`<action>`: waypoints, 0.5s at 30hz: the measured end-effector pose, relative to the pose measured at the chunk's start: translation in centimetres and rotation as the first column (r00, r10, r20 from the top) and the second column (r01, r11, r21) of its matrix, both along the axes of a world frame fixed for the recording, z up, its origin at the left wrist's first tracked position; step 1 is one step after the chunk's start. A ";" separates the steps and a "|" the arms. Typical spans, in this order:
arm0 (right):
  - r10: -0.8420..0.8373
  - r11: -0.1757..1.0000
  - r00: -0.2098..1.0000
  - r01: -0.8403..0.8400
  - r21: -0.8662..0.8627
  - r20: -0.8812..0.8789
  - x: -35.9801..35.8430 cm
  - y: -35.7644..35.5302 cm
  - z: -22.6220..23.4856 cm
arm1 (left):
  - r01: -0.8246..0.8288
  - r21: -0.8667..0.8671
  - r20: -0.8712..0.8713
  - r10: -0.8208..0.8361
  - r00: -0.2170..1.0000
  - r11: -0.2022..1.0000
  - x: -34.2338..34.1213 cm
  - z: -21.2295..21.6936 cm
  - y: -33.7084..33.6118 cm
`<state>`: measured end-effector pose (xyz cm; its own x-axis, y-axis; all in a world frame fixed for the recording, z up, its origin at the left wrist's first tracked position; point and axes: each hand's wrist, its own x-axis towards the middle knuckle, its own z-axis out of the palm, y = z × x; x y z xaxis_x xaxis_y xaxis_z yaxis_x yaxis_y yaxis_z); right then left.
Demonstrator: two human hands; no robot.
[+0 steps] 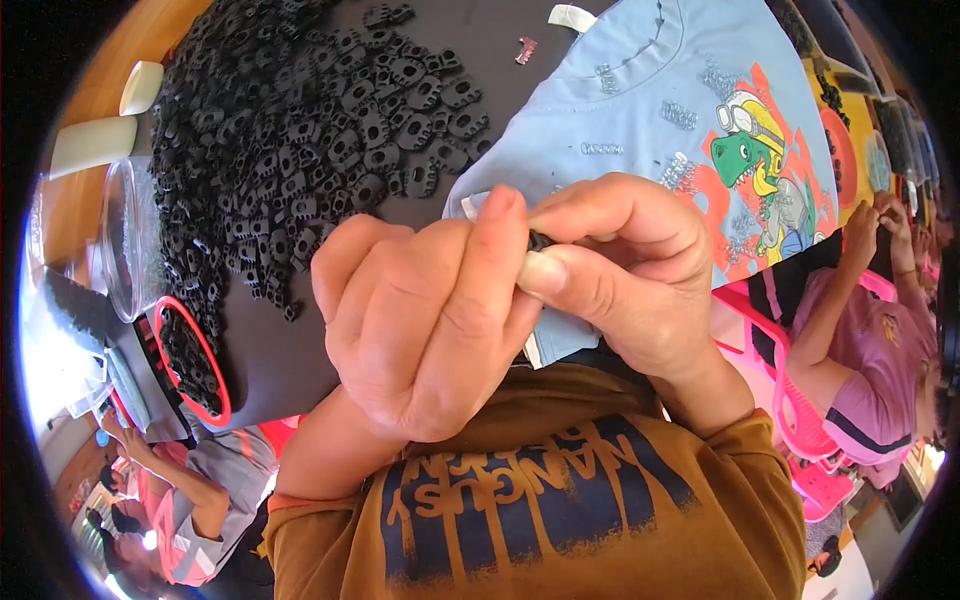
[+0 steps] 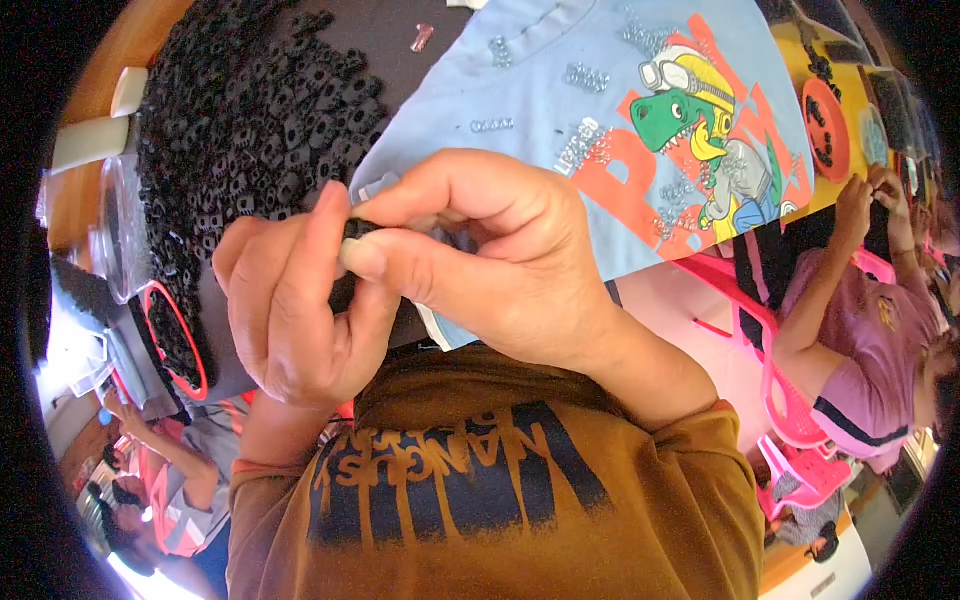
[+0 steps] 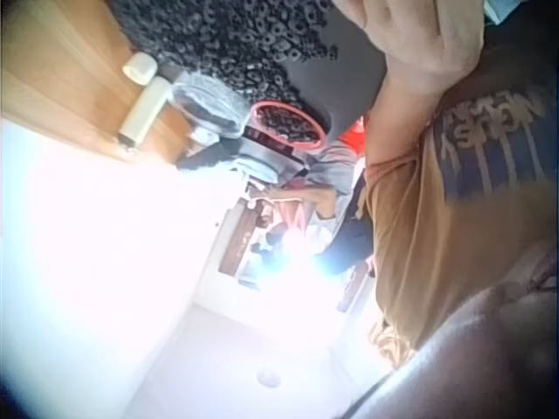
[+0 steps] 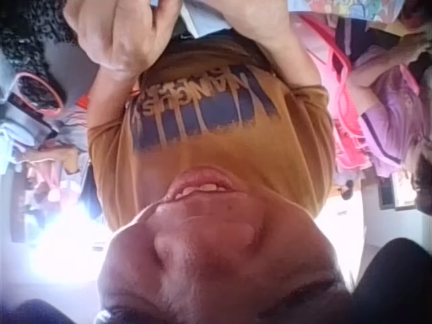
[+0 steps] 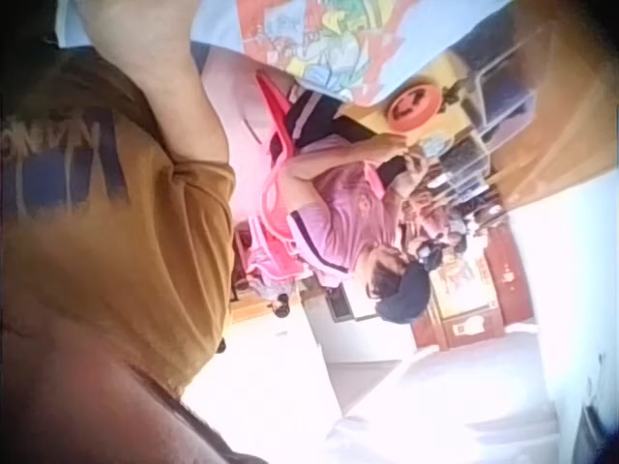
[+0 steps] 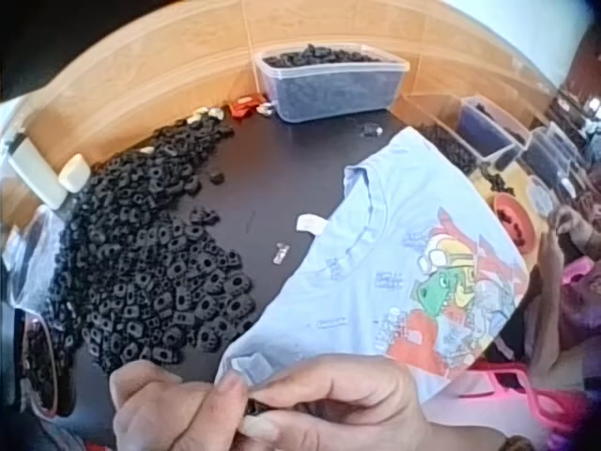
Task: Assembling plastic cord locks by inserting spring mechanisms into the housing.
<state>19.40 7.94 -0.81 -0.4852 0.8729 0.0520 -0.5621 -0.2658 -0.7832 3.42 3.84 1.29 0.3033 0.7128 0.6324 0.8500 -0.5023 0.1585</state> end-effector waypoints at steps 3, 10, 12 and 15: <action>-0.006 1.000 1.000 0.006 0.022 0.002 0.2 -0.1 0.2 | -0.003 0.033 -0.010 0.003 1.000 0.999 0.3 0.0 0.0; 0.103 0.994 0.995 -0.103 -0.033 0.010 0.6 -0.2 0.8 | -0.009 -0.009 0.068 0.010 0.998 1.000 0.0 1.0 0.0; 0.136 0.987 0.989 -0.131 -0.089 0.058 0.6 -0.3 1.7 | 0.009 -0.060 0.100 -0.003 0.995 0.998 -0.4 1.2 0.1; 0.074 0.996 0.985 -0.064 -0.066 0.157 0.6 0.3 3.2 | 0.008 -0.112 0.162 0.010 0.987 0.994 -0.6 1.6 0.0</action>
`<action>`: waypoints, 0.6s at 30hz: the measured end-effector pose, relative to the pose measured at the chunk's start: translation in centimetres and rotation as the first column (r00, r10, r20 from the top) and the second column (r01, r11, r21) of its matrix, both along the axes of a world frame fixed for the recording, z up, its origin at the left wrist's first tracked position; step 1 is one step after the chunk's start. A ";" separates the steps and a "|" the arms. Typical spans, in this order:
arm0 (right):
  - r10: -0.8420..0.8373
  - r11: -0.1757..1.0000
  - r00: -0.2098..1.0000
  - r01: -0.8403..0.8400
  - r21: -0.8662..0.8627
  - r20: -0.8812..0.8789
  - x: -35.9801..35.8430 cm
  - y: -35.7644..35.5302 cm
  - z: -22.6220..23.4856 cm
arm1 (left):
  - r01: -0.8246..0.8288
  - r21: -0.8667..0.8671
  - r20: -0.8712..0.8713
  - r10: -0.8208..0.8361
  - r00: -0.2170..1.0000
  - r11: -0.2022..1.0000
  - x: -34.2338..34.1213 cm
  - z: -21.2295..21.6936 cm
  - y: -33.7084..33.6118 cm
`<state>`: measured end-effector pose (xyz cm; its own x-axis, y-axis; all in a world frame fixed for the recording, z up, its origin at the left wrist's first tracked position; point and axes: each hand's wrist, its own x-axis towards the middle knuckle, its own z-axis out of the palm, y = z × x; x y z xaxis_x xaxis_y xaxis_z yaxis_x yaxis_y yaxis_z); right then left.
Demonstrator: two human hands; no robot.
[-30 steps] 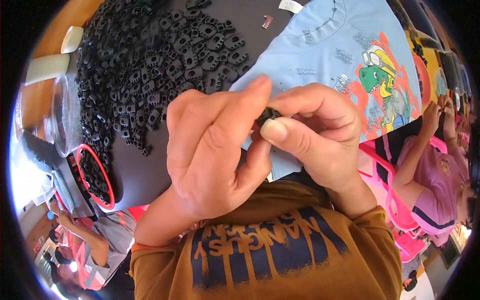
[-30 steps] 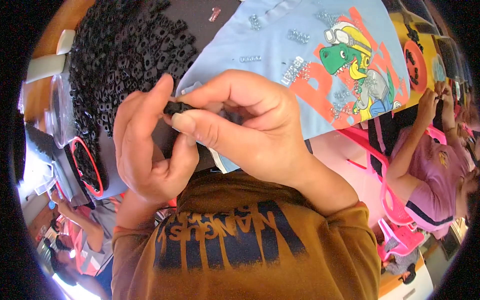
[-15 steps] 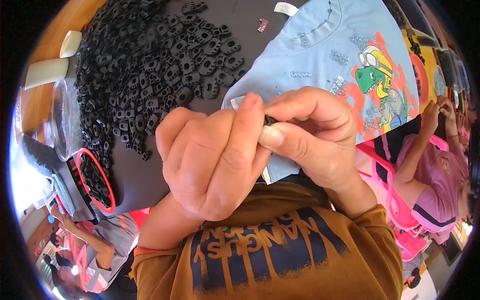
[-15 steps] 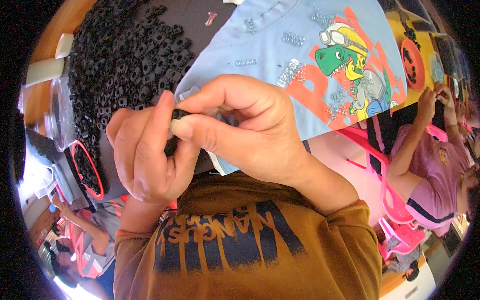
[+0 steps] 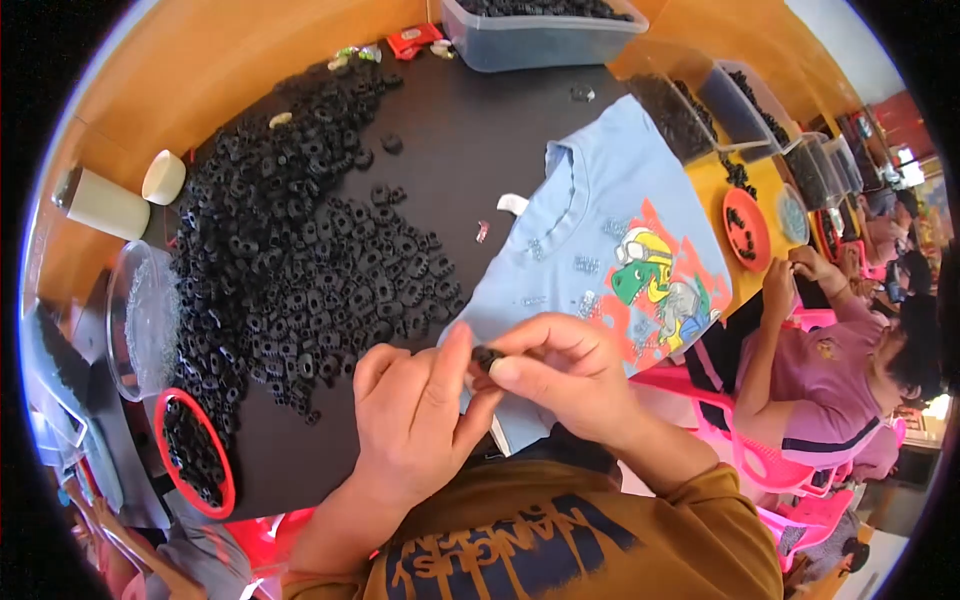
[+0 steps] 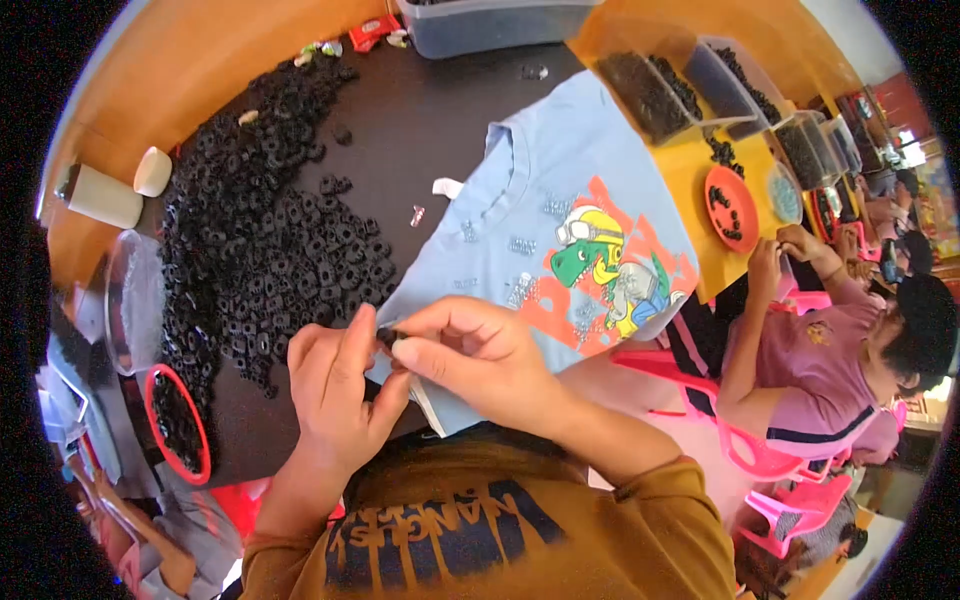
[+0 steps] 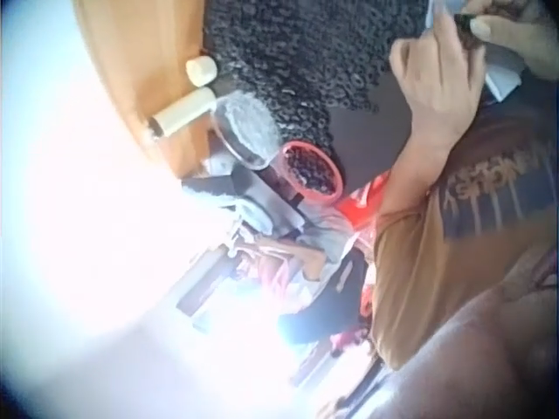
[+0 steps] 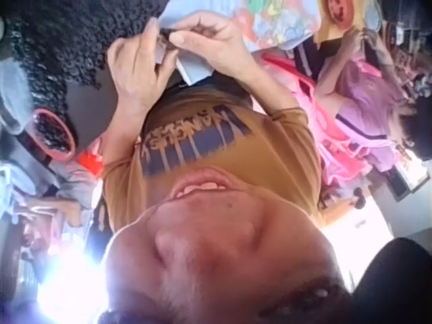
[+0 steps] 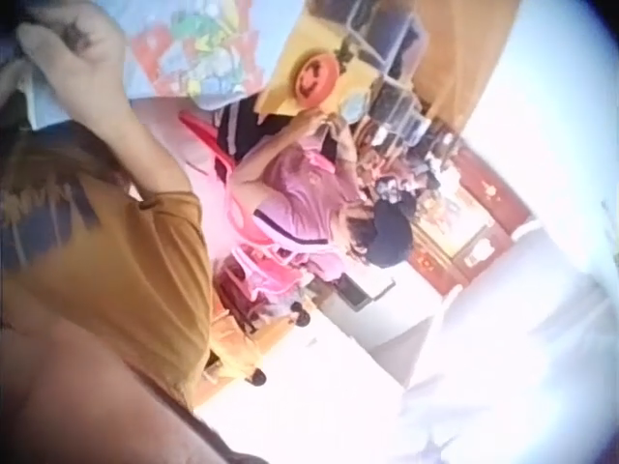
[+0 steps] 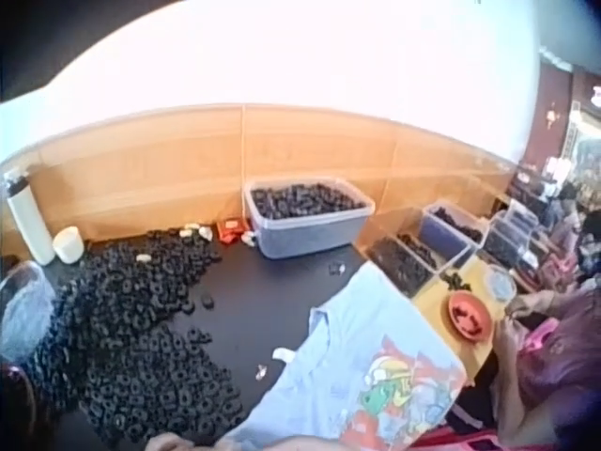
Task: Assembling plastic cord locks by inserting spring mechanisms into the housing.
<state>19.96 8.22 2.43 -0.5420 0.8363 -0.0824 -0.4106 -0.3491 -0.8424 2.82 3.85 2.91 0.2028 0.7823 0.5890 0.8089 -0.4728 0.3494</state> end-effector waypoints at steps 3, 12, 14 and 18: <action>-0.151 0.967 0.929 0.066 0.248 0.338 0.2 3.5 3.0 | -0.028 -0.054 0.073 0.032 0.997 0.998 -0.6 0.6 -0.2; -0.757 0.469 0.491 -0.054 0.882 0.432 0.2 29.1 9.1 | 0.073 -0.054 0.074 -0.068 0.995 0.996 -0.4 0.4 -0.8; -0.805 0.505 0.300 -0.105 0.856 0.512 -2.3 26.6 10.4 | 0.046 -0.063 0.077 -0.042 0.996 0.997 -0.8 0.0 -0.7; -0.387 0.483 0.903 0.028 0.875 0.185 -1.1 23.0 7.3 | 0.051 -0.112 0.079 -0.042 0.996 0.992 -1.0 -0.2 -0.1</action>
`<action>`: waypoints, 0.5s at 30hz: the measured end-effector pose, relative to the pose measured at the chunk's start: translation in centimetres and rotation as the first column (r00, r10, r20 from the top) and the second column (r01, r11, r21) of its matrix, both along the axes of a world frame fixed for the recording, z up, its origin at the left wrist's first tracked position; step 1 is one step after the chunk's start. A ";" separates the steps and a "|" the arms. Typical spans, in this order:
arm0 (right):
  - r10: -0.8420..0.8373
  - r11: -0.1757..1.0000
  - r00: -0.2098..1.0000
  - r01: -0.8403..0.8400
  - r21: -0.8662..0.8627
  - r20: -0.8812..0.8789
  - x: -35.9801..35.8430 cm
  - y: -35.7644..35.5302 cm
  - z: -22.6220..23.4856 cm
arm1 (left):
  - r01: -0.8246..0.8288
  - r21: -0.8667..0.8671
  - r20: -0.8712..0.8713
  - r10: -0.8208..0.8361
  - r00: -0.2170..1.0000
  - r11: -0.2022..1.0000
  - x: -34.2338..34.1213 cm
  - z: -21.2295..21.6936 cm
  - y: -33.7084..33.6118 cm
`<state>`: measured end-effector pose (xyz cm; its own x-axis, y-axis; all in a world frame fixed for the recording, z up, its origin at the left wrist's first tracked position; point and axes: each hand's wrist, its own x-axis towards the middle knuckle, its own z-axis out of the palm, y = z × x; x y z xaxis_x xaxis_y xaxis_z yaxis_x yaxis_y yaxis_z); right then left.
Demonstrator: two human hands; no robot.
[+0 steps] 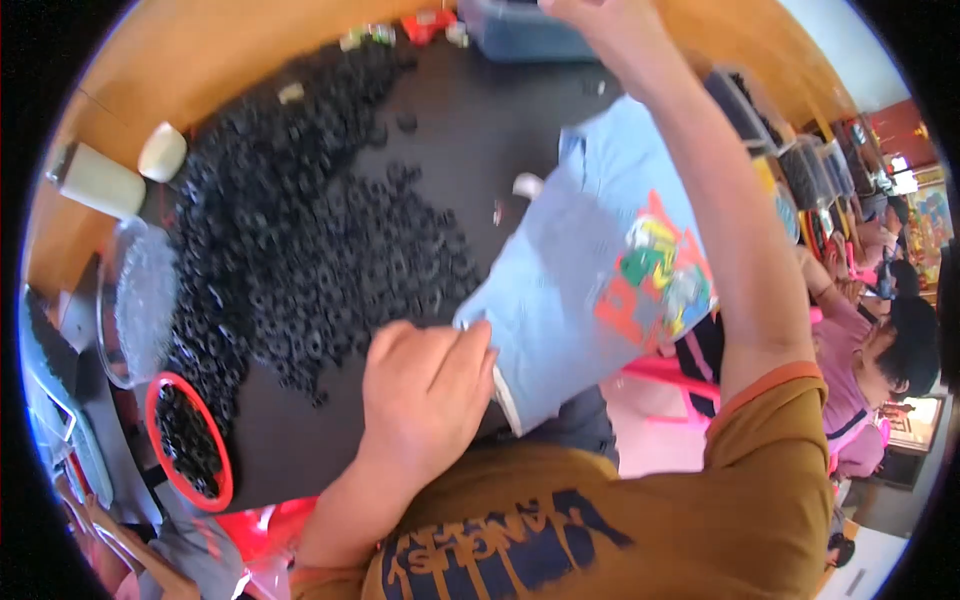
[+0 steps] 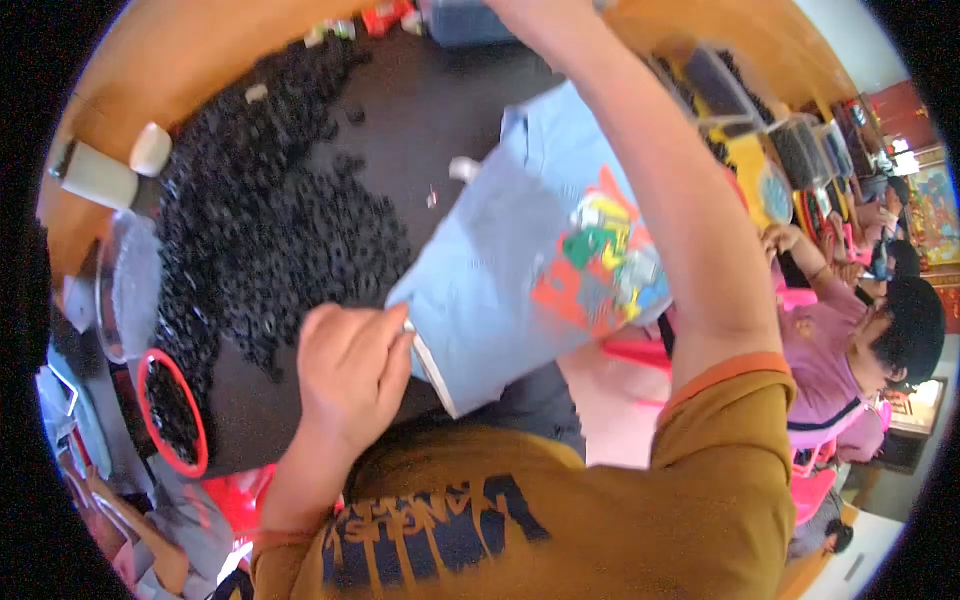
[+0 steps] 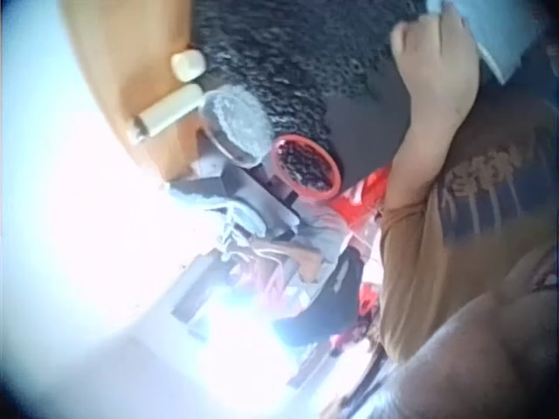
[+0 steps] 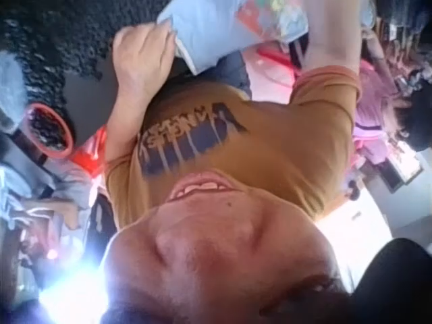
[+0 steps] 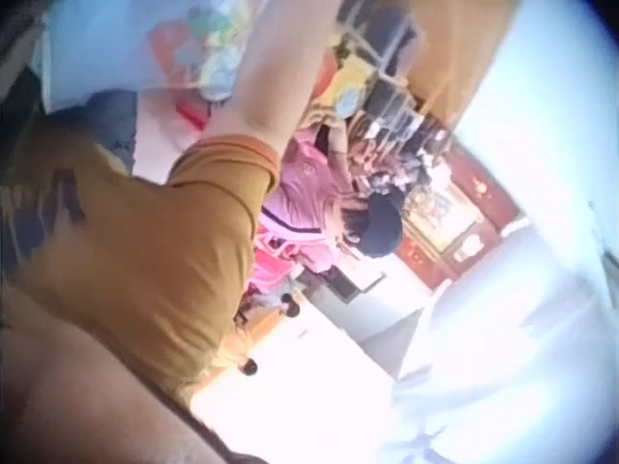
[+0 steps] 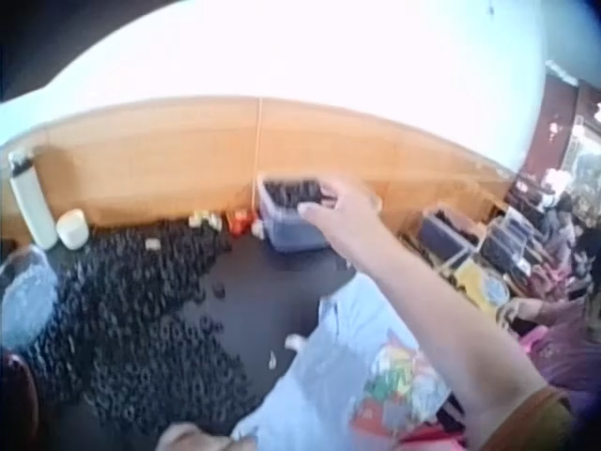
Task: Assembling plastic cord locks by inserting spring mechanisms into the housing.
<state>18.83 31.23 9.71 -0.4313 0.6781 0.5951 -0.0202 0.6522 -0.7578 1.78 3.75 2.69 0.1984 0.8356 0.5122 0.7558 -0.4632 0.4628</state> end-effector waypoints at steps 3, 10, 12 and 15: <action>-0.201 0.953 0.935 0.255 -0.162 0.291 -0.3 -8.5 -0.6 | 0.006 0.026 -0.029 -0.005 1.000 1.000 0.2 -0.1 -0.2; -0.293 0.956 0.935 0.285 0.071 0.198 7.2 -21.9 -7.3 | 0.021 0.004 -0.024 -0.021 0.999 1.000 1.2 -1.7 1.0; -0.394 0.913 0.904 0.364 -0.184 -0.165 6.6 -24.3 -9.5 | 0.002 -0.065 -0.026 -0.004 1.000 0.998 1.5 -1.7 0.9; -0.368 0.893 0.928 0.334 -0.300 -0.064 6.3 -25.7 -11.3 | -0.013 -0.063 -0.044 0.011 0.999 0.998 2.0 -1.7 0.6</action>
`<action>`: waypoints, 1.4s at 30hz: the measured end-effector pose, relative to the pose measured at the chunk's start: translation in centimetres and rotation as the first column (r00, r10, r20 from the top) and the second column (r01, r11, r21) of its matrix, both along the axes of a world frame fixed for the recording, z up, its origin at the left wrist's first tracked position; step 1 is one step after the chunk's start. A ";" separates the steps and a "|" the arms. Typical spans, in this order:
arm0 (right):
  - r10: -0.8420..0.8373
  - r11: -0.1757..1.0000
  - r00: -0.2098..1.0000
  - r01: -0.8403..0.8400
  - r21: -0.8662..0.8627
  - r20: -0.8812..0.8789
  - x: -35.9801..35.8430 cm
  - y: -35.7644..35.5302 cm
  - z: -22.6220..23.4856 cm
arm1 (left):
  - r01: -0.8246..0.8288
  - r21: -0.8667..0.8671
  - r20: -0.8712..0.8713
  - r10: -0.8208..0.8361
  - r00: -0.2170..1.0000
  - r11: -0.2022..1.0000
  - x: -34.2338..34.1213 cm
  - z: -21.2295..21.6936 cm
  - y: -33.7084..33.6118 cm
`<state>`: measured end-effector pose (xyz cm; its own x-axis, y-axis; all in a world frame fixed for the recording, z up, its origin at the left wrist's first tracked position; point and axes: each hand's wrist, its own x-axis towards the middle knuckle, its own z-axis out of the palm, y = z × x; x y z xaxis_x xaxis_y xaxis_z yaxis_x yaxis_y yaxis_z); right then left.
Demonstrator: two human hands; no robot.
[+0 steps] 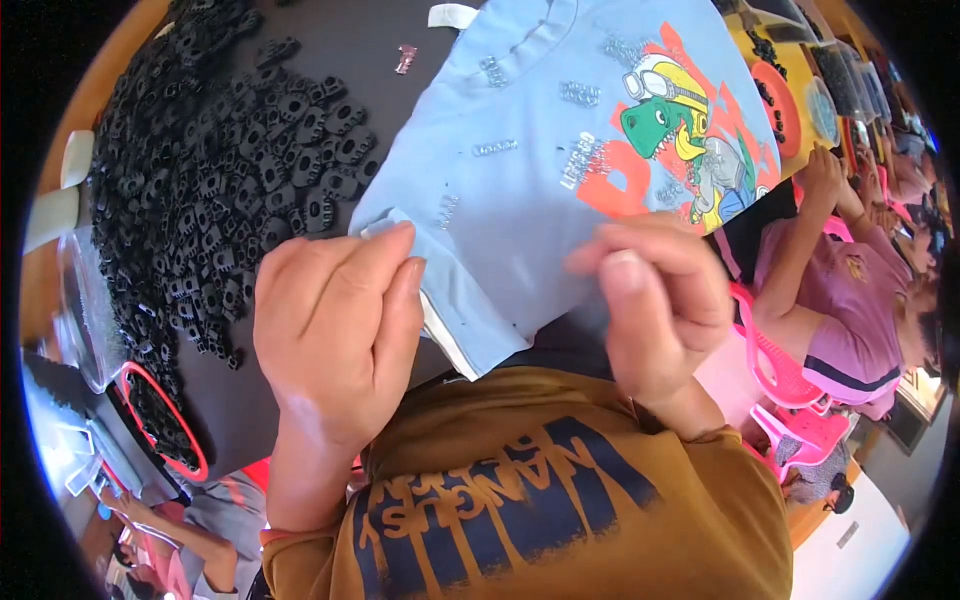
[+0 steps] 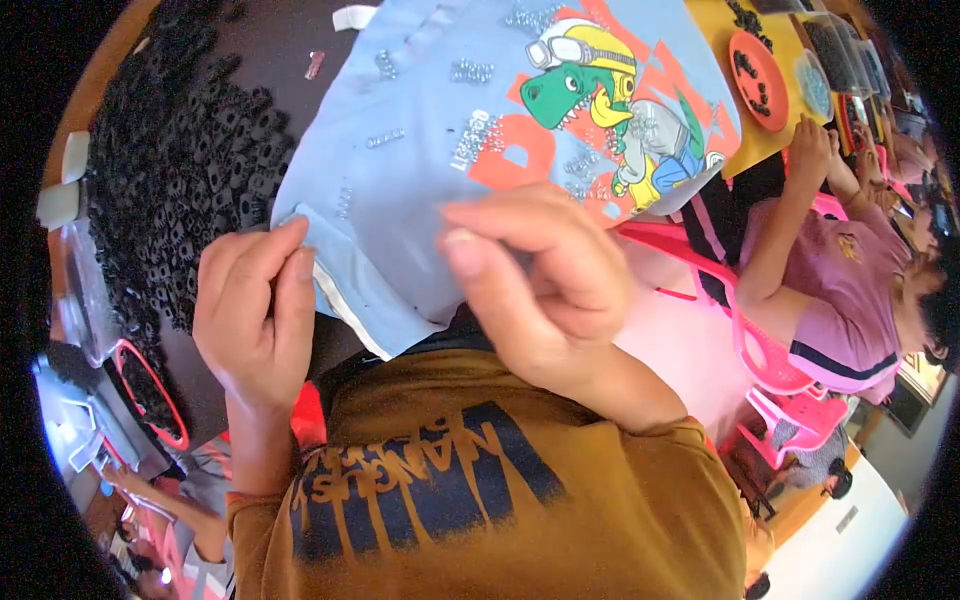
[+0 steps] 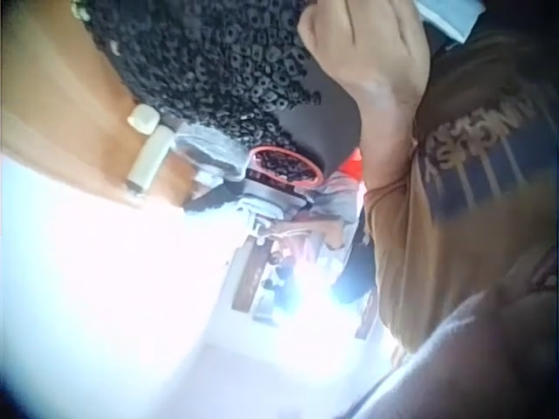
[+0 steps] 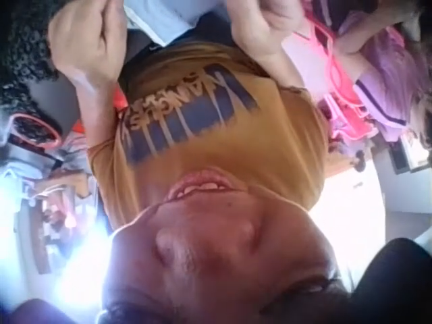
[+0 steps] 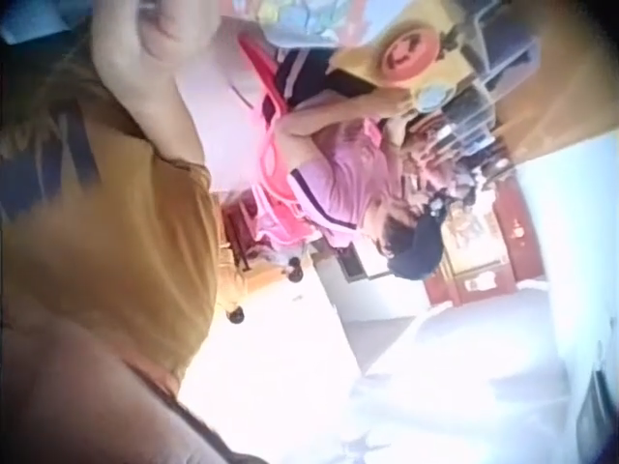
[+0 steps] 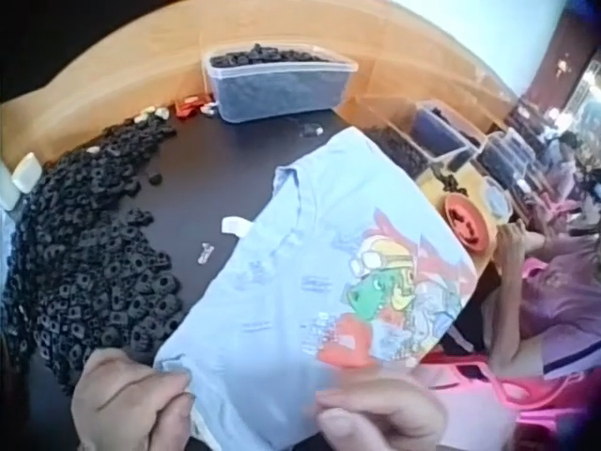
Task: Assembling plastic cord locks by inserting spring mechanisms into the housing.
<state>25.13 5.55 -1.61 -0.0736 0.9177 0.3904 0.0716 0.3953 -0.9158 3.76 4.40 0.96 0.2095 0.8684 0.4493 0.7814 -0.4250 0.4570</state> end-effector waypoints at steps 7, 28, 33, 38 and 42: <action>0.049 0.967 0.962 -0.114 0.229 0.270 -0.7 0.9 -0.6 | 0.092 -0.081 -0.032 -0.095 0.995 0.993 1.4 1.1 -0.9; -0.132 0.917 0.887 -0.061 0.395 0.443 -2.6 0.6 -1.6 | -0.249 0.068 -0.232 0.258 0.938 0.966 -5.3 0.7 -2.9; -0.155 0.913 0.884 -0.043 0.406 0.441 -2.6 0.6 -1.5 | -0.234 0.022 -0.318 0.228 0.920 0.972 -3.8 1.4 -1.4; -0.114 0.915 0.907 -0.063 0.399 0.405 -2.6 0.7 -1.3 | -0.229 0.023 -0.330 0.224 0.917 0.973 -3.4 0.7 -0.9; -0.034 0.956 0.933 -0.074 0.284 0.359 -2.1 0.4 -0.8 | -0.212 0.043 -0.228 0.216 0.949 0.976 -3.0 0.9 -1.2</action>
<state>23.07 5.96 -2.42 -0.2746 0.7659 0.5813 0.3604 0.6425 -0.6762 0.74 3.15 1.89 0.1192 0.8965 0.4267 0.9377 -0.2428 0.2484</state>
